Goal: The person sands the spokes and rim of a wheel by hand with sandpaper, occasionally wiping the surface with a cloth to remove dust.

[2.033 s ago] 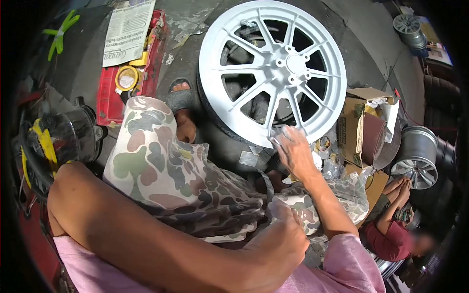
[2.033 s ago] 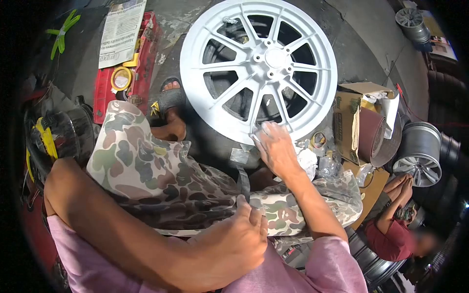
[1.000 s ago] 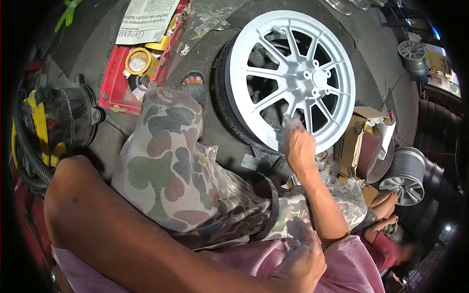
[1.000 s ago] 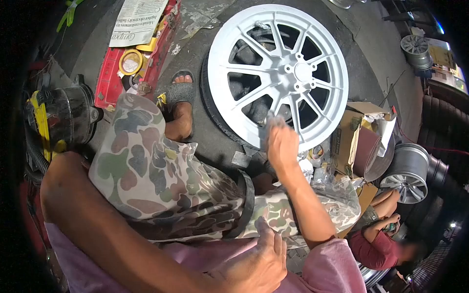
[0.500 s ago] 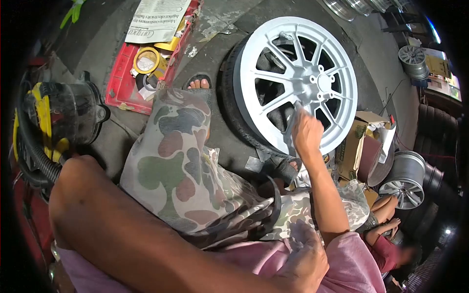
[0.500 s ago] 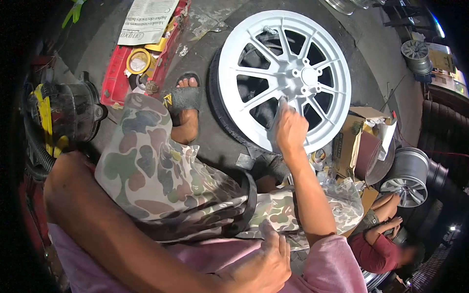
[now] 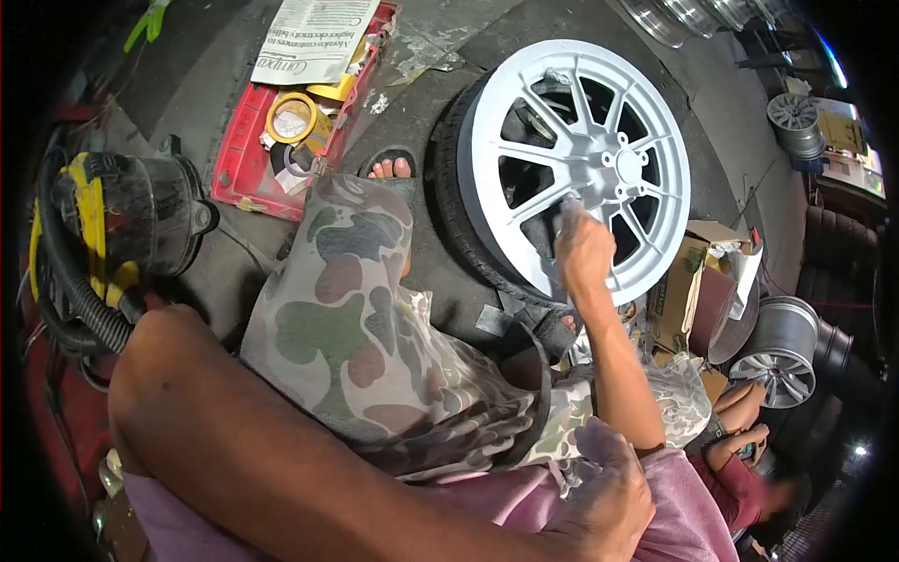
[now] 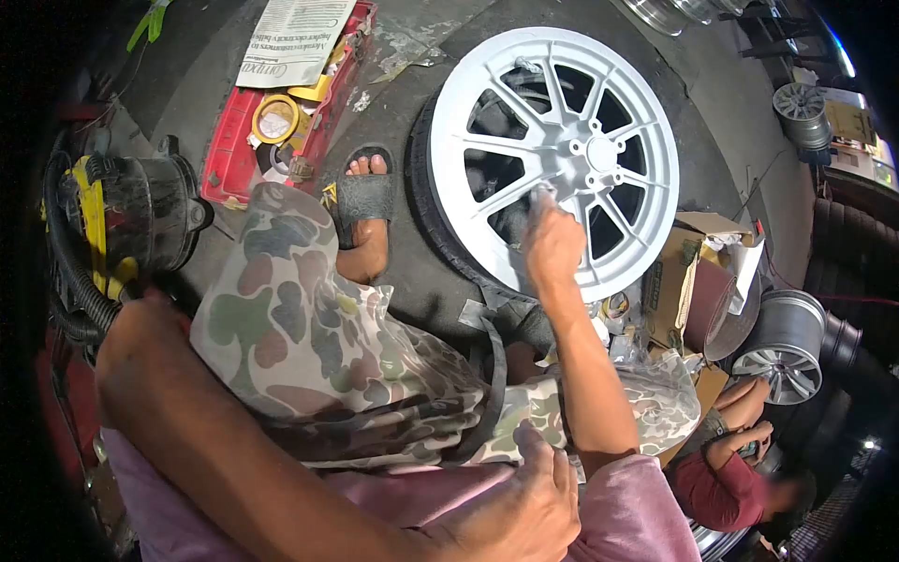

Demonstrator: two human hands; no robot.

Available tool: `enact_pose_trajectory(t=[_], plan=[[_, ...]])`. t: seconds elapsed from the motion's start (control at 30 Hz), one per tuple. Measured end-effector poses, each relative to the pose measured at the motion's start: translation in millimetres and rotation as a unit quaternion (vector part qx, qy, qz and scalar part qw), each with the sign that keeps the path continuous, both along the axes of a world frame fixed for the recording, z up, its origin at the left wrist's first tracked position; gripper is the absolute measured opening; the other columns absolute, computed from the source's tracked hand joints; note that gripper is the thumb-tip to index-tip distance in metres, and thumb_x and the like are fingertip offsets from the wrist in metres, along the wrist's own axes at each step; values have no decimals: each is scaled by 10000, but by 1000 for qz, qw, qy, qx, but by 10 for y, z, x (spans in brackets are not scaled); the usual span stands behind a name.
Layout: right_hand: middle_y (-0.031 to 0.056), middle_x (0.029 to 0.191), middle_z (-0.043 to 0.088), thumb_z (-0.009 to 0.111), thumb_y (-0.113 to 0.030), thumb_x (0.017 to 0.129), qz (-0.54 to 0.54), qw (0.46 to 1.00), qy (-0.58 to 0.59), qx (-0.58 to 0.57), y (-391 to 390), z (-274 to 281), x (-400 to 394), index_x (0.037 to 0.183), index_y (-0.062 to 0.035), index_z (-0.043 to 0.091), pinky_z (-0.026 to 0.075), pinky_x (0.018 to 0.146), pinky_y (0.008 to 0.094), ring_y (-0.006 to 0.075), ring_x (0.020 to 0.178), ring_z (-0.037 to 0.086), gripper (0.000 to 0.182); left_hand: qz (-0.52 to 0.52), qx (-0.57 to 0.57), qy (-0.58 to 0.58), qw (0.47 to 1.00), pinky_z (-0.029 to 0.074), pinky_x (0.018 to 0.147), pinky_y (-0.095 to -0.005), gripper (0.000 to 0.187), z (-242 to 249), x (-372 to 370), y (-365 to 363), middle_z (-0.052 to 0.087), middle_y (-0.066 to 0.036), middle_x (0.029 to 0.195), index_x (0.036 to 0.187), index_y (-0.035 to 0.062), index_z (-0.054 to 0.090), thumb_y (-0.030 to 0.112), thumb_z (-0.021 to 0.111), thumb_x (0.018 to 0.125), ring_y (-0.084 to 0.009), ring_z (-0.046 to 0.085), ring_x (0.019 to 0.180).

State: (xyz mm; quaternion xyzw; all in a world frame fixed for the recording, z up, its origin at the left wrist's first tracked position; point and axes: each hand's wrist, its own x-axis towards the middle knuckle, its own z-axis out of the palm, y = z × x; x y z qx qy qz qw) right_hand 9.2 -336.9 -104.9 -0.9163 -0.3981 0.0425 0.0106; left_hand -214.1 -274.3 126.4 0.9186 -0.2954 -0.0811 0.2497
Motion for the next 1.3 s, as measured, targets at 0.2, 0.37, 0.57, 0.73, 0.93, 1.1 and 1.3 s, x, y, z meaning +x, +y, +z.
enact_pose_trajectory(t=[0.2, 0.37, 0.57, 0.73, 0.93, 1.1, 1.3], plan=[[220, 779, 663, 571, -104, 887, 45, 994, 47, 85, -168, 197, -56, 1172, -122, 669, 512, 613, 485, 408, 677, 652, 302, 5, -6, -7, 1000, 408, 1016, -501, 285, -29, 24, 14, 634, -106, 1018, 1005, 71, 687, 236, 582, 798, -242, 587, 983], [217, 768, 665, 618, -39, 825, 41, 997, 42, 45, -234, -29, 37, 1213, -118, 655, 514, 613, 465, 401, 650, 648, 398, 0, -1, -2, 1000, 410, 1012, -498, 275, 4, 85, 51, 633, -103, 1005, 989, 73, 688, 236, 584, 792, -239, 587, 972], [217, 851, 671, 593, -15, 806, 14, 996, 26, 79, -148, 123, 17, 1268, -124, 619, 514, 631, 465, 386, 710, 657, 475, 14, -18, -4, 1000, 413, 1008, -494, 264, -7, 156, 65, 631, -100, 989, 969, 76, 689, 236, 588, 786, -236, 586, 958], [192, 825, 683, 596, -43, 805, 76, 996, 39, 39, -226, 69, -63, 1284, -81, 586, 532, 628, 450, 369, 707, 676, 480, 24, -20, -11, 999, 415, 1005, -492, 255, -19, 166, 48, 629, -97, 975, 953, 78, 690, 236, 590, 780, -233, 585, 947], [223, 802, 670, 624, -41, 794, 0, 997, 13, 71, -103, 1, 31, 1215, -58, 623, 515, 631, 468, 394, 704, 663, 421, 39, -41, -23, 998, 418, 1001, -488, 244, 11, 180, 91, 627, -94, 959, 933, 80, 691, 236, 593, 774, -229, 584, 934], [212, 862, 679, 628, -87, 851, 81, 976, 172, 108, -131, 79, -162, 1146, -59, 654, 520, 636, 456, 394, 735, 658, 296, 62, -64, -47, 995, 420, 998, -485, 235, 12, 177, 52, 625, -91, 946, 917, 82, 692, 236, 596, 768, -226, 583, 923], [187, 859, 690, 541, -253, 989, 10, 898, 419, 135, -184, 156, -100, 1141, -53, 671, 511, 727, 406, 350, 722, 648, 283, 80, -81, -67, 991, 423, 994, -482, 224, 45, 182, 24, 623, -88, 930, 897, 85, 694, 236, 599, 762, -222, 582, 909]])
